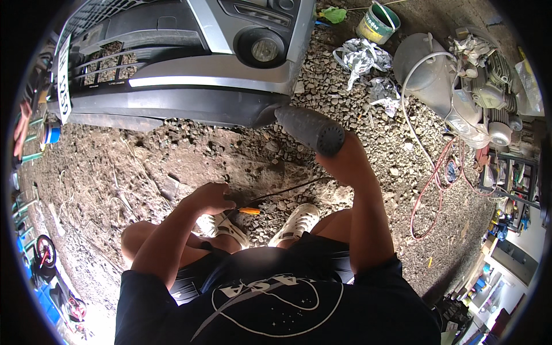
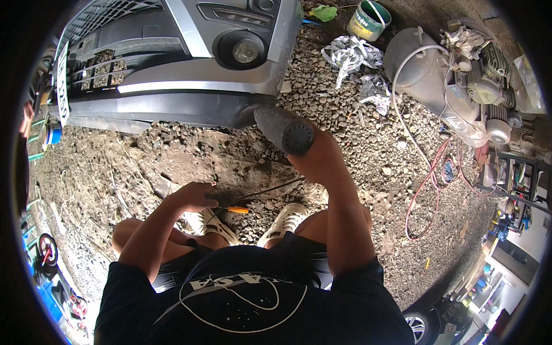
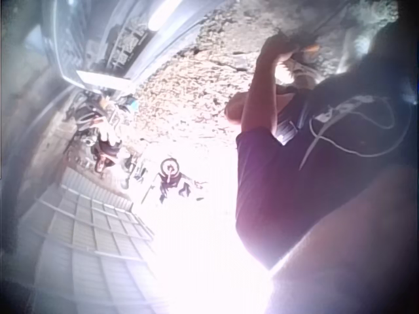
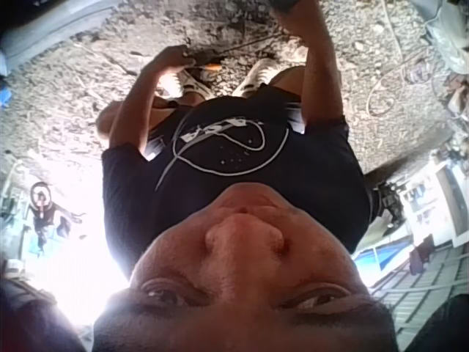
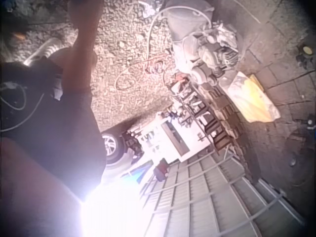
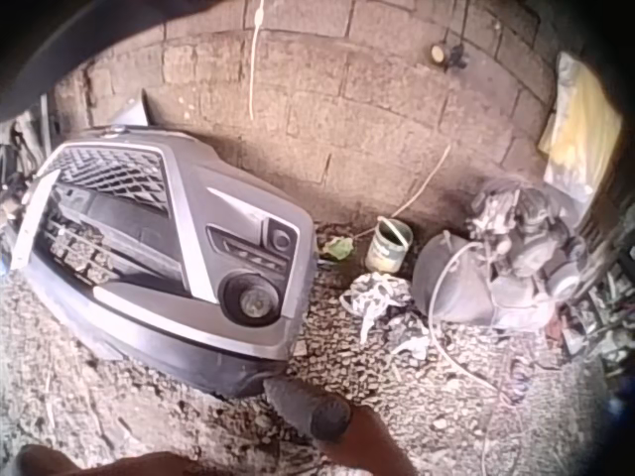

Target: The person heats a car bumper with a heat gun, pushes out a dent by hand, and uses a tool to smooth the plastic surface.

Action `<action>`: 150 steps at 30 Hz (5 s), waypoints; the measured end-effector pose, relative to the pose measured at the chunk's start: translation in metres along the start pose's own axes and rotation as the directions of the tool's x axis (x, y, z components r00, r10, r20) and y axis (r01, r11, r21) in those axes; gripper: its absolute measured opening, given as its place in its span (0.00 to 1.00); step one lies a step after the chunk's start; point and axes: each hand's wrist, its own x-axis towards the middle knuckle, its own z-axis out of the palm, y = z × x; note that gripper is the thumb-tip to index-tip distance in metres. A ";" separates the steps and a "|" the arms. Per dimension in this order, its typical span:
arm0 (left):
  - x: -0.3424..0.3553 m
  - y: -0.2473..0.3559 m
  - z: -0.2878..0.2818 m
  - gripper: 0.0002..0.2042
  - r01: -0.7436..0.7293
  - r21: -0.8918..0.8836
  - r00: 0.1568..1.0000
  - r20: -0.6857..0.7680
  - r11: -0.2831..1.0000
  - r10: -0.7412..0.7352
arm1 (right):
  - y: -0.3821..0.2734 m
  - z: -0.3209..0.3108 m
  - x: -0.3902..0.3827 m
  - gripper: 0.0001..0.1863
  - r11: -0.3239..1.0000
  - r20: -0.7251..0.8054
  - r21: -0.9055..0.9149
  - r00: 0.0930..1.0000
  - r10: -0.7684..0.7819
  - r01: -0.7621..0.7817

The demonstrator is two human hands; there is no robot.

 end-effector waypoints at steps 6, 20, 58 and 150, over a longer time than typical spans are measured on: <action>0.000 0.001 -0.001 0.31 -0.007 0.005 1.000 -0.010 1.000 0.007 | 0.008 0.003 0.006 0.31 1.000 -0.058 -0.003 0.998 0.029 -0.030; -0.001 0.002 -0.004 0.31 -0.001 -0.004 1.000 -0.006 1.000 0.001 | 0.021 0.008 0.017 0.27 0.999 -0.039 -0.012 0.999 0.033 -0.034; -0.002 -0.001 -0.002 0.32 -0.022 0.013 0.999 -0.026 1.000 0.022 | 0.015 0.005 0.013 0.25 0.997 -0.041 0.049 0.997 0.064 -0.062; -0.006 0.010 0.000 0.26 0.037 0.029 0.978 0.203 0.999 -0.042 | 0.041 0.007 0.041 0.13 0.953 0.202 0.159 0.953 0.225 -0.258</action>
